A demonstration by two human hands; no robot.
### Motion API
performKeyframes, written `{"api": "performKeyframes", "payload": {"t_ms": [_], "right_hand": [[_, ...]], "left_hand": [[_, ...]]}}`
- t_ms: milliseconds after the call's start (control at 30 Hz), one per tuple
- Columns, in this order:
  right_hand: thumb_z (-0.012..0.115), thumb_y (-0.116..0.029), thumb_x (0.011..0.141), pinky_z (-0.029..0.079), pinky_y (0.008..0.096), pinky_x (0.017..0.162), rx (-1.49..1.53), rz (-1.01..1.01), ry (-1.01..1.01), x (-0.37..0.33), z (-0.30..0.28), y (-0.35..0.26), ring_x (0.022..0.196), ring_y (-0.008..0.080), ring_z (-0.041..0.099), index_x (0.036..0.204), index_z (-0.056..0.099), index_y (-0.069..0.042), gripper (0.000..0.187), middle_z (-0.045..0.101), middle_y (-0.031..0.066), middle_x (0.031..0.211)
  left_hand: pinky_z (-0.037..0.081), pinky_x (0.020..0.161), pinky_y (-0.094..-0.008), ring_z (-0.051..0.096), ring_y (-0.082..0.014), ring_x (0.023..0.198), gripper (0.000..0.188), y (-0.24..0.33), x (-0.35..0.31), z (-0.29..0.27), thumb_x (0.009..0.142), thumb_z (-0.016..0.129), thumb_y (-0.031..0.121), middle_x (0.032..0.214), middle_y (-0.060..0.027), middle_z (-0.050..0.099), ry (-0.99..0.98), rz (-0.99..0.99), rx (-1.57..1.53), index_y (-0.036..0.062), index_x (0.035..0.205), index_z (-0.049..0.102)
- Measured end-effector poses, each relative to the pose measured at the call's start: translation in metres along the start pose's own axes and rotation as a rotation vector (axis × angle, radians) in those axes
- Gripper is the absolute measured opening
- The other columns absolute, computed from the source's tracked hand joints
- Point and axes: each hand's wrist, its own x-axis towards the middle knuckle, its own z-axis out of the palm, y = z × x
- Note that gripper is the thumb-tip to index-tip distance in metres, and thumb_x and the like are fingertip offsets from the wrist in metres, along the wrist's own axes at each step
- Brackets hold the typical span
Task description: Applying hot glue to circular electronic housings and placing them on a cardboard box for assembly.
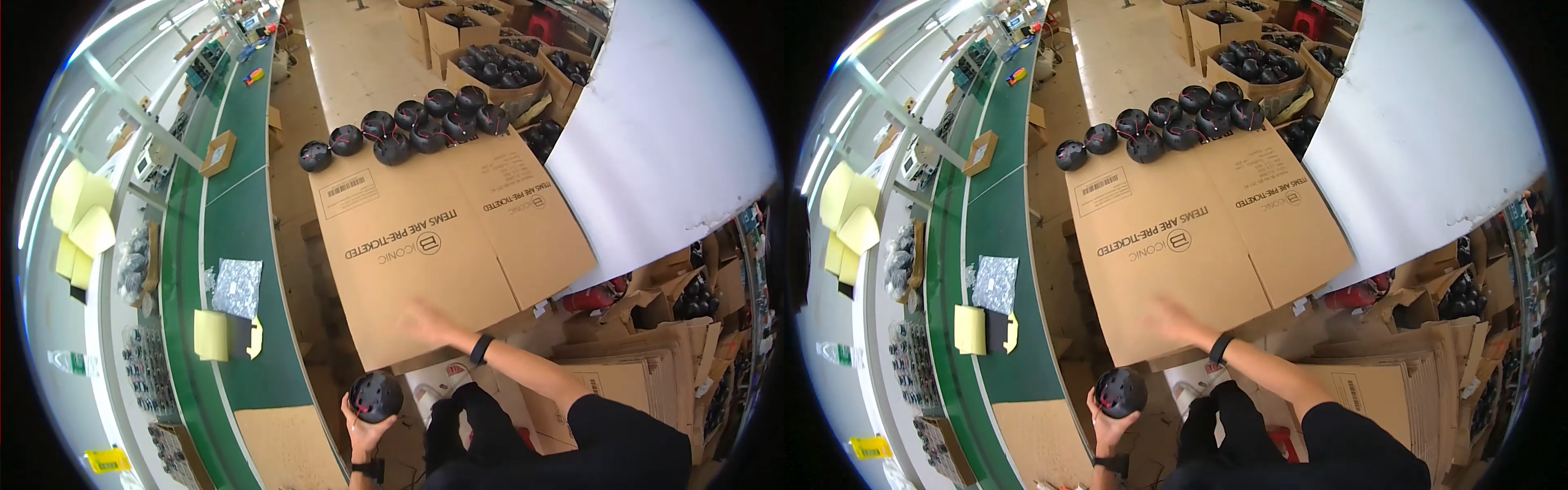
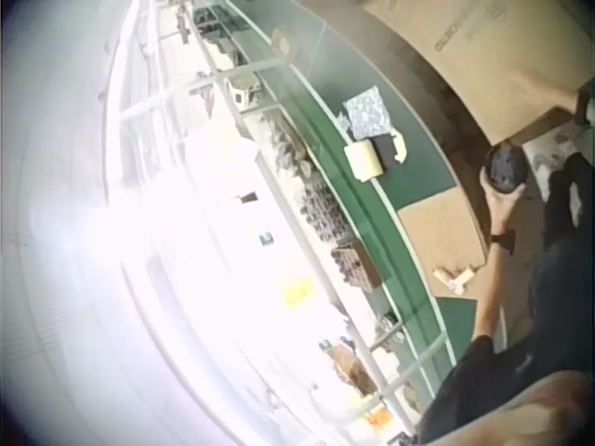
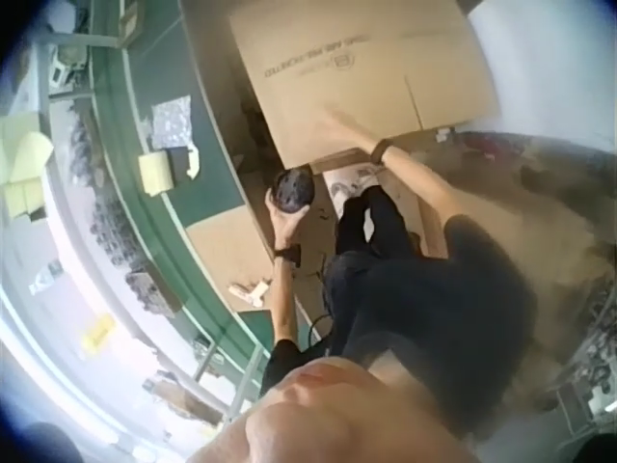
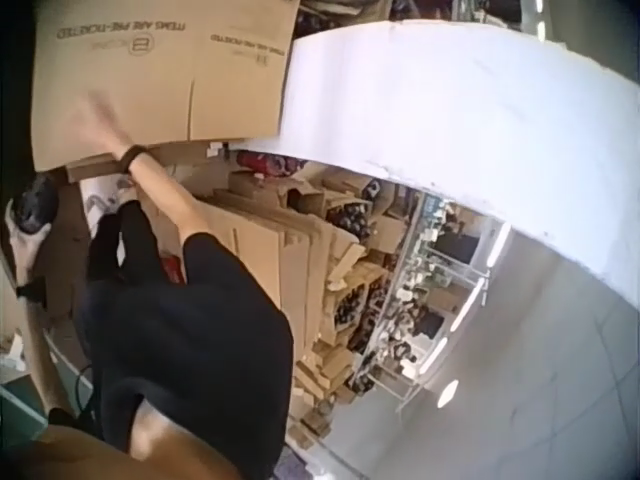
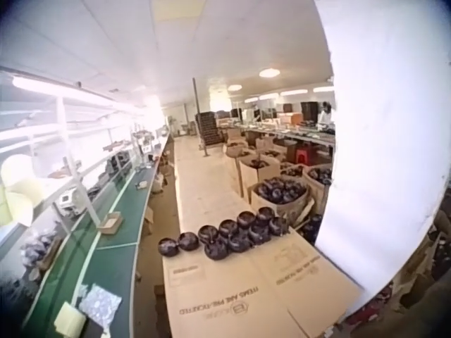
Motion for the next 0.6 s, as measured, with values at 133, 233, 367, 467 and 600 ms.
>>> {"api": "performKeyframes", "payload": {"t_ms": [133,233,367,467,600], "right_hand": [[0.055,-0.026,0.095,0.025,0.0588,0.116,-0.641,0.641,0.653,0.027,-0.093,0.159,0.144,0.0448,0.029,0.138,0.049,-0.003,0.049,0.032,0.0290,0.155],[0.054,-0.023,0.093,0.022,0.0585,0.118,-0.733,0.754,0.780,0.005,-0.073,0.179,0.147,0.0419,0.025,0.144,0.045,-0.003,0.056,0.031,0.0262,0.157],[0.053,-0.022,0.090,0.017,0.0574,0.120,-0.834,0.750,0.718,0.001,-0.076,0.180,0.149,0.0394,0.023,0.150,0.038,-0.003,0.065,0.027,0.0245,0.160],[0.053,-0.022,0.088,0.017,0.0573,0.120,-0.808,0.745,0.705,0.005,-0.063,0.175,0.148,0.0399,0.024,0.150,0.037,-0.003,0.067,0.026,0.0242,0.160],[0.054,-0.022,0.087,0.017,0.0573,0.120,-0.814,0.810,0.673,0.003,-0.076,0.178,0.148,0.0401,0.024,0.149,0.038,-0.002,0.067,0.025,0.0242,0.160]], "left_hand": [[0.039,0.111,-0.0396,0.049,-0.0302,0.127,0.128,-0.010,0.116,0.058,0.049,0.098,0.021,0.141,-0.0198,0.044,0.015,-0.012,0.102,-0.0010,0.148,0.020],[0.039,0.111,-0.0399,0.048,-0.0309,0.126,0.128,-0.003,0.208,0.072,0.050,0.097,0.020,0.140,-0.0215,0.042,0.125,0.169,0.187,-0.0020,0.149,0.019],[0.038,0.110,-0.0395,0.048,-0.0305,0.126,0.120,0.026,0.338,0.104,0.055,0.095,0.020,0.138,-0.0229,0.042,0.218,0.220,0.113,-0.0047,0.147,0.022],[0.038,0.110,-0.0397,0.049,-0.0318,0.124,0.116,0.042,0.433,0.124,0.058,0.094,0.020,0.136,-0.0236,0.044,0.260,0.272,0.229,-0.0070,0.145,0.023],[0.042,0.107,-0.0455,0.049,-0.0412,0.128,0.122,0.085,0.532,0.181,0.059,0.093,0.026,0.140,-0.0285,0.041,0.215,0.316,0.440,-0.0050,0.149,0.017]]}}
